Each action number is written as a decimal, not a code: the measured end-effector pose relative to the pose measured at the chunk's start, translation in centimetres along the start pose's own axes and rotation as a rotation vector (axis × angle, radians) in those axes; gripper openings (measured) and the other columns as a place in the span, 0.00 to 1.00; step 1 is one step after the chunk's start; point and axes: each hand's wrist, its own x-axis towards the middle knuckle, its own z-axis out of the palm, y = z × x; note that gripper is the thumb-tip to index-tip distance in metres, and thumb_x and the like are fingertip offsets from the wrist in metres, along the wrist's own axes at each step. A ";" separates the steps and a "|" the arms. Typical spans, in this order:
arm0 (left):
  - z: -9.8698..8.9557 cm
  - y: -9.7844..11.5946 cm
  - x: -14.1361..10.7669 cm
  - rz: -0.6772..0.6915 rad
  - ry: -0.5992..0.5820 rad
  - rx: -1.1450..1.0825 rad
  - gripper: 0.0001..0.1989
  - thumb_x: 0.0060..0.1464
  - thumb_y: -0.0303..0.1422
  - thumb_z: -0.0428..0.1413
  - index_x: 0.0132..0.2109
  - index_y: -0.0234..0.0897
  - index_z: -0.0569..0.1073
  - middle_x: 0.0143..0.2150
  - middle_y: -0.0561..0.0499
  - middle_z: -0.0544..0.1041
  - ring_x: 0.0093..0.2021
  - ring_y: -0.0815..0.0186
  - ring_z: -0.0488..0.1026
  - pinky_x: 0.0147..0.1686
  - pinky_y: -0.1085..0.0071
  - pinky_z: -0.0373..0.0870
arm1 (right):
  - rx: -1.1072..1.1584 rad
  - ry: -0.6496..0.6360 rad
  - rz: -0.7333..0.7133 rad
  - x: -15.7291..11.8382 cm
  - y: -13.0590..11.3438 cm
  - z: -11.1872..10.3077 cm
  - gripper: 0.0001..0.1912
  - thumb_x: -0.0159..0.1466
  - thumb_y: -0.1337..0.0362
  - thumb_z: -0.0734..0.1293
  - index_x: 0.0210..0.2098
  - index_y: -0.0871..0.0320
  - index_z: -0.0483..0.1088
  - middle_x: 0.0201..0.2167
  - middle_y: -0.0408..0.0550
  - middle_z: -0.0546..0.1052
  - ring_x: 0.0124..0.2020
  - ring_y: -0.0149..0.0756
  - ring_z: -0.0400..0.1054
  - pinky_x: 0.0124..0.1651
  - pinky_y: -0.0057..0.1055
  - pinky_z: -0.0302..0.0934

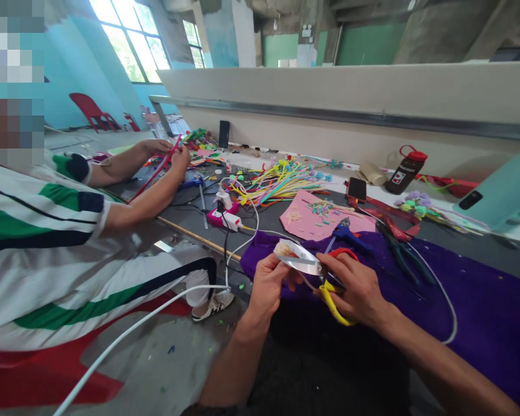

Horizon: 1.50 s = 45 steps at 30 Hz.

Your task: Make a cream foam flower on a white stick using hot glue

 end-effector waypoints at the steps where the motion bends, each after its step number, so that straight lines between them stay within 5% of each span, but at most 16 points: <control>1: 0.0 0.0 0.0 0.022 0.007 0.009 0.09 0.45 0.36 0.59 0.31 0.33 0.74 0.17 0.53 0.72 0.16 0.71 0.67 0.14 0.79 0.59 | -0.016 0.006 0.001 0.0 0.1 0.0 0.30 0.56 0.56 0.66 0.56 0.58 0.58 0.38 0.53 0.69 0.36 0.40 0.66 0.36 0.33 0.61; 5: 0.2 0.3 -0.1 0.096 0.002 0.032 0.10 0.46 0.36 0.59 0.31 0.33 0.74 0.19 0.53 0.73 0.17 0.70 0.68 0.14 0.78 0.61 | -0.037 -0.008 0.020 0.0 0.3 0.2 0.31 0.56 0.55 0.65 0.56 0.59 0.58 0.37 0.52 0.70 0.35 0.39 0.66 0.35 0.32 0.60; 15: 0.2 0.1 -0.6 -0.010 -0.035 -0.028 0.13 0.44 0.39 0.59 0.28 0.31 0.71 0.20 0.51 0.74 0.15 0.72 0.68 0.12 0.80 0.59 | 0.033 -0.062 0.043 0.1 0.0 0.3 0.29 0.57 0.54 0.65 0.55 0.59 0.58 0.35 0.51 0.70 0.34 0.37 0.66 0.34 0.31 0.60; 45: 0.7 0.0 -0.6 0.057 -0.023 0.046 0.12 0.46 0.38 0.58 0.29 0.31 0.72 0.25 0.50 0.76 0.18 0.73 0.69 0.14 0.79 0.60 | -0.002 -0.111 0.081 -0.1 0.6 0.9 0.30 0.57 0.56 0.66 0.56 0.58 0.58 0.32 0.47 0.69 0.30 0.34 0.65 0.31 0.28 0.58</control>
